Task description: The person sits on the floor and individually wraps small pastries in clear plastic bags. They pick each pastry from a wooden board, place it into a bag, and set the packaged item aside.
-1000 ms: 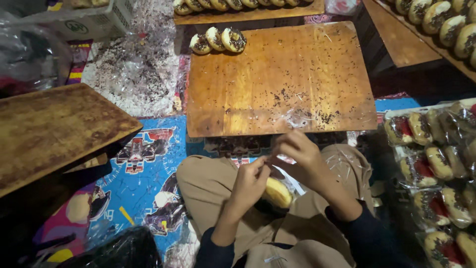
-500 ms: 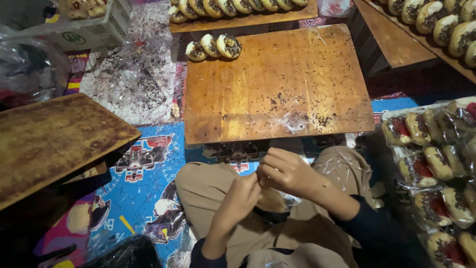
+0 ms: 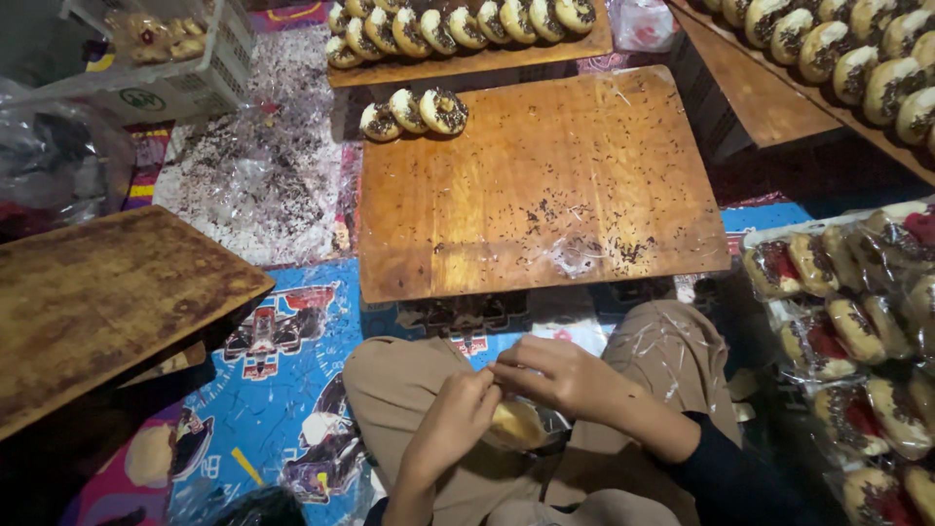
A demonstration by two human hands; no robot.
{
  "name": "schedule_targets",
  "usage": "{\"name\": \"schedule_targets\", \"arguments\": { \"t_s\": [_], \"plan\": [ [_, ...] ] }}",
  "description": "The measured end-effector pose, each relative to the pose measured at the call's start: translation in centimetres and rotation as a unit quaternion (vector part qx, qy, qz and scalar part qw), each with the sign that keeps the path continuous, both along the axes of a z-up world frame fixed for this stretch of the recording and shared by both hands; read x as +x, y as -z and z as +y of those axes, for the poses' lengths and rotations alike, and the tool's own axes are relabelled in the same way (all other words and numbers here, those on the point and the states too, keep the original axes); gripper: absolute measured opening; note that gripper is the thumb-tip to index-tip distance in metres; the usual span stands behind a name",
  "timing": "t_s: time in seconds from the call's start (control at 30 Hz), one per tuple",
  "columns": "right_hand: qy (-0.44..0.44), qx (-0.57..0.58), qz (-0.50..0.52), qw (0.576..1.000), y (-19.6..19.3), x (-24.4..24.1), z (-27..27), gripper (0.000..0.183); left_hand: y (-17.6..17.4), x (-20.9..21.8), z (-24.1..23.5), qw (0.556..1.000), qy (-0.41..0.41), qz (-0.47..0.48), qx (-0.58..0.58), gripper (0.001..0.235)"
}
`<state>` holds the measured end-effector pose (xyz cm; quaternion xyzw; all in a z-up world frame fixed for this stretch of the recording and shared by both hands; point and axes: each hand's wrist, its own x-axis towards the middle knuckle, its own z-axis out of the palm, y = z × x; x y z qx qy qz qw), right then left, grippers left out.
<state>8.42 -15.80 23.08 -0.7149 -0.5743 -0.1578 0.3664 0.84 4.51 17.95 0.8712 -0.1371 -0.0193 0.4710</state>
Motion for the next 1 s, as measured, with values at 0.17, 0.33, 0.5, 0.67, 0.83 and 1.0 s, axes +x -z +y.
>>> {"name": "schedule_targets", "arguments": {
  "t_s": [0.17, 0.33, 0.5, 0.67, 0.83, 1.0],
  "plan": [
    [0.012, 0.035, -0.065, 0.997, 3.1, -0.4, 0.2, 0.032, 1.2, -0.4, -0.3, 0.997, 0.005, 0.068, -0.025, 0.014],
    [0.176, 0.066, -0.104, 0.977, 10.2, 1.1, -3.7, 0.029, 0.4, -1.8, 1.8, 0.981, -0.068, 0.143, -0.11, 0.028],
    [0.445, -0.507, 0.155, 0.722, 12.2, 5.3, -12.3, 0.025, -1.0, -2.7, 7.0, 0.933, -0.237, 0.036, -0.269, 0.038],
    [0.161, -0.003, 0.465, 0.871, 9.8, -2.5, -3.2, 0.097, -1.4, -2.3, 2.8, 0.913, -0.385, -0.062, -0.123, 0.044],
    [0.252, 0.052, 0.338, 0.905, 9.5, -4.4, 7.3, 0.104, 0.7, -5.0, -3.7, 0.927, -0.345, -0.146, 0.027, 0.07],
    [0.124, 0.12, 0.57, 0.803, 11.6, -3.2, 5.7, 0.08, 7.0, -4.4, 2.3, 0.863, -0.365, 0.04, -0.346, 0.061]
  ]
}}
